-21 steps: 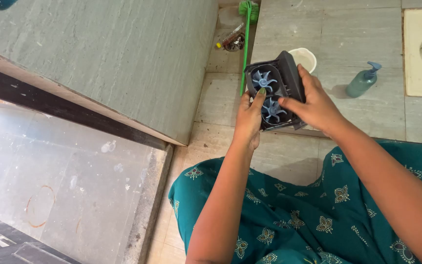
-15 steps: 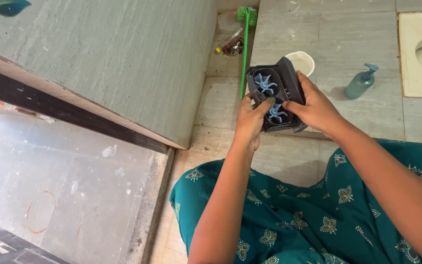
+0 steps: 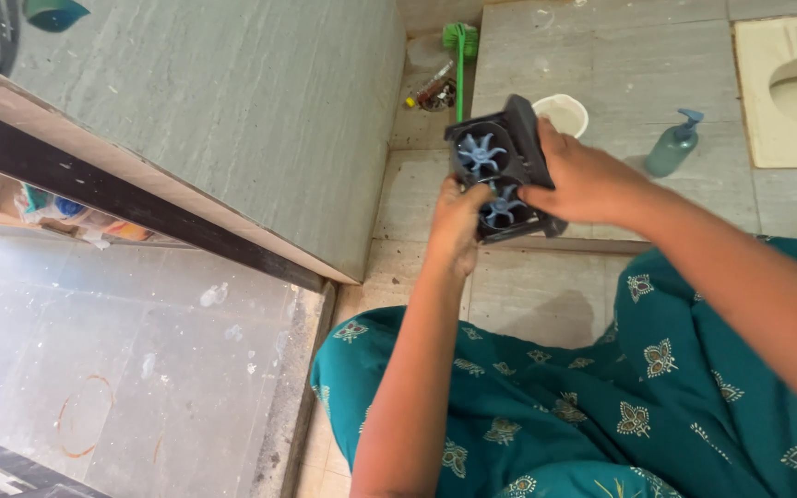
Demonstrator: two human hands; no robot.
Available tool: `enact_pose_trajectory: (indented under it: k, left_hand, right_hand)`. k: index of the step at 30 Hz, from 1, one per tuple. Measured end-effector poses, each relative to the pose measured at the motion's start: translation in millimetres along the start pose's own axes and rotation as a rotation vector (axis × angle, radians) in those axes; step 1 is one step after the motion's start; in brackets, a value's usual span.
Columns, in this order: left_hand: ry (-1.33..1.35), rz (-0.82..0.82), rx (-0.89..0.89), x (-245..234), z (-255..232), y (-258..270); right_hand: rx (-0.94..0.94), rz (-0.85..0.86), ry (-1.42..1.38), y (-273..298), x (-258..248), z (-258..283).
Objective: The person sits on the floor and cleans small blue fan blades using a toothbrush and liquid soap. They apply soap to the blades, scrub them thoroughly, rinse them in a white mug of water, and place the cleaned blades into a black tray.
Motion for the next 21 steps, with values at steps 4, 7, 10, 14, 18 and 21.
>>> enact_pose_trajectory:
  k: [4, 7, 10, 14, 18, 21]
  left_hand:
    - [0.128, -0.014, 0.027, -20, 7, -3]
    - [0.16, -0.14, 0.035, -45, 19, -8]
    - [0.252, -0.262, 0.068, -63, 43, -23]
    - [0.14, -0.396, 0.057, -85, 80, -62]
    - [0.031, -0.38, -0.044, -85, 128, -81]
    - [0.13, -0.338, -0.095, -84, 162, -86]
  right_hand:
    - [-0.123, -0.059, -0.143, 2, -20, -14]
    - [0.039, 0.139, -0.461, -14, -9, -48]
    - [0.15, 0.262, -0.448, -41, 6, -89]
    - [0.238, 0.259, -0.364, -107, 21, -153]
    - [0.273, 0.109, -0.471, -158, 53, -210]
    - [0.182, -0.029, -0.262, -188, 70, -232]
Point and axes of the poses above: each hand's wrist, its own y-axis away from the middle knuckle, its own x-axis out of the palm, z = x × y, the point moved 6 cm from there along -y, towards the middle knuckle, and after that the axes turned 14 degrees about z, right-handed, at the moved point
